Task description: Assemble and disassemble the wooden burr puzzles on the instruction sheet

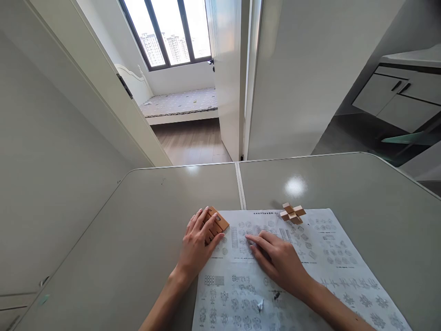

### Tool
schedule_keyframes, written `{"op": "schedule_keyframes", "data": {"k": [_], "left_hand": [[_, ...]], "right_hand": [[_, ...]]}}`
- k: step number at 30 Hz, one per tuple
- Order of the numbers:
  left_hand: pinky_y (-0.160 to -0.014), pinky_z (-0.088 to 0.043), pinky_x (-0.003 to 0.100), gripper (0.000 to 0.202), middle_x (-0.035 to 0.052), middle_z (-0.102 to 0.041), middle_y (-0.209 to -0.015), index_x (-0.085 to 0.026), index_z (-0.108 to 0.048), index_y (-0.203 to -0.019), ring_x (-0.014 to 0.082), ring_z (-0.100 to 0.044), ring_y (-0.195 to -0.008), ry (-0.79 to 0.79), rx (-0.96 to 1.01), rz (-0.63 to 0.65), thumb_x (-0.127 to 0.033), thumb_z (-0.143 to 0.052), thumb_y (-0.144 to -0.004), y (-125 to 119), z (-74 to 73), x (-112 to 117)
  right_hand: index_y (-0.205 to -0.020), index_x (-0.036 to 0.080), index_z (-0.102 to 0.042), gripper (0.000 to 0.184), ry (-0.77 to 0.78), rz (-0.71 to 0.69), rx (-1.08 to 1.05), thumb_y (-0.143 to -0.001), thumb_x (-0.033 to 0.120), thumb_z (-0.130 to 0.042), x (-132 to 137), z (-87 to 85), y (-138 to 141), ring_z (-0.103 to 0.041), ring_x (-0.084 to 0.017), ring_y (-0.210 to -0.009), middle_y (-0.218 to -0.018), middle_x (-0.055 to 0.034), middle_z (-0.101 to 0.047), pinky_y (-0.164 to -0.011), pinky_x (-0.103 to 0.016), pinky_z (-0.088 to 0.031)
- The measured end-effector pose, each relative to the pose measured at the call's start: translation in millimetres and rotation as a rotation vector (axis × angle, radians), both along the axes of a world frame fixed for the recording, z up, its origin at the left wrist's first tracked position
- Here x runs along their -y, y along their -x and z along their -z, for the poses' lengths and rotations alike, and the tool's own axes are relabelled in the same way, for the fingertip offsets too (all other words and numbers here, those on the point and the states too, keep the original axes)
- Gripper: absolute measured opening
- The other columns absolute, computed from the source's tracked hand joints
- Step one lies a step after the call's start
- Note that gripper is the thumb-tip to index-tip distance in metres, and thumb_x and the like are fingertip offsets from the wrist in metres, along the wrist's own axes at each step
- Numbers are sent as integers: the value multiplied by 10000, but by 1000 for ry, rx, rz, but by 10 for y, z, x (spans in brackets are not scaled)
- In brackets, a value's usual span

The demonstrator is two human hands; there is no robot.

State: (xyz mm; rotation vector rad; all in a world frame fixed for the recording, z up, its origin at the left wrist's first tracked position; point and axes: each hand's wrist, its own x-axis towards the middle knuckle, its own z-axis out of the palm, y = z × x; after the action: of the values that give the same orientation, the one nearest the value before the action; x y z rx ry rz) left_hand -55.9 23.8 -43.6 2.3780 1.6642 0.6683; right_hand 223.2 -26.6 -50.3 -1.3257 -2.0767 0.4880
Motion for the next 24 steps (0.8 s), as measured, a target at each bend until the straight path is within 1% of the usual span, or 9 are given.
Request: {"op": "schedule_keyframes", "data": {"k": [3, 5, 6, 8, 13, 16, 18, 21, 24], "left_hand": [[-1230, -442, 606, 681, 58, -431, -1707, -386, -457, -1592, 371, -441, -1547, 68, 120, -25, -557, -690, -976, 14, -42, -29], [-1215, -461, 567, 652, 83, -447, -1694, -345, -475, -1577, 357, -479, -1520, 99, 253, -62, -577, -650, -992, 45, -79, -93], [-1218, -459, 545, 591, 92, -481, -1670, -320, -506, -1551, 342, -499, -1507, 108, 327, -79, -570, -597, -1022, 67, -98, -143], [-1220, -449, 523, 533, 110, -590, -1574, -276, -600, -1450, 334, -565, -1446, 111, 477, -162, -578, -603, -1011, 126, -130, -274], [-1059, -569, 463, 510, 154, -738, -1332, -206, -639, -1332, 315, -713, -1238, 98, 578, -253, -590, -576, -1002, 286, -157, -685], [-956, -604, 424, 473, 147, -775, -1208, -189, -652, -1247, 294, -766, -1098, 86, 624, -287, -576, -590, -982, 351, -160, -876], [-908, -608, 406, 438, 123, -794, -1113, -185, -651, -1218, 259, -790, -936, 96, 643, -276, -542, -606, -968, 384, -170, -951], [-828, -606, 370, 402, 84, -797, -1007, -182, -650, -1190, 204, -760, -736, 116, 662, -240, -504, -613, -952, 421, -194, -990], [-753, -592, 333, 394, 61, -787, -947, -182, -660, -1163, 176, -713, -657, 136, 671, -205, -506, -602, -947, 423, -203, -973]], "right_hand": [[-1248, 203, -741, 321, 35, -6, -39, -1113, 323, -476, -5, -17, -3, -689, -203, -769, -930, -74, -710, -670, -301, -506], [-1211, 203, -742, 305, 56, -8, -64, -1110, 319, -478, -7, -32, -2, -684, -205, -766, -914, -70, -707, -671, -303, -502], [-1195, 203, -742, 299, 64, -7, -75, -1108, 318, -479, -7, -40, -2, -680, -205, -759, -904, -67, -706, -667, -305, -498], [-1168, 206, -741, 294, 84, -6, -98, -1104, 323, -480, -8, -56, -4, -672, -206, -743, -889, -64, -704, -658, -309, -490], [-1115, 215, -743, 314, 206, 10, -224, -1098, 371, -470, -19, -79, -34, -649, -205, -716, -909, -71, -729, -631, -313, -477], [-1091, 218, -751, 340, 290, 52, -346, -1090, 423, -480, -41, -72, -73, -624, -201, -702, -898, -68, -732, -619, -311, -467], [-1052, 211, -759, 363, 335, 82, -436, -1076, 474, -510, -69, -66, -112, -583, -191, -663, -794, -43, -686, -602, -305, -453], [-1042, 192, -757, 407, 482, 56, -636, -1037, 560, -582, -134, -71, -198, -487, -147, -539, -627, 22, -555, -522, -274, -408], [-1060, 178, -750, 468, 644, 33, -934, -938, 629, -716, -216, -104, -305, -443, -97, -453, -650, 37, -562, -416, -227, -362]]}}
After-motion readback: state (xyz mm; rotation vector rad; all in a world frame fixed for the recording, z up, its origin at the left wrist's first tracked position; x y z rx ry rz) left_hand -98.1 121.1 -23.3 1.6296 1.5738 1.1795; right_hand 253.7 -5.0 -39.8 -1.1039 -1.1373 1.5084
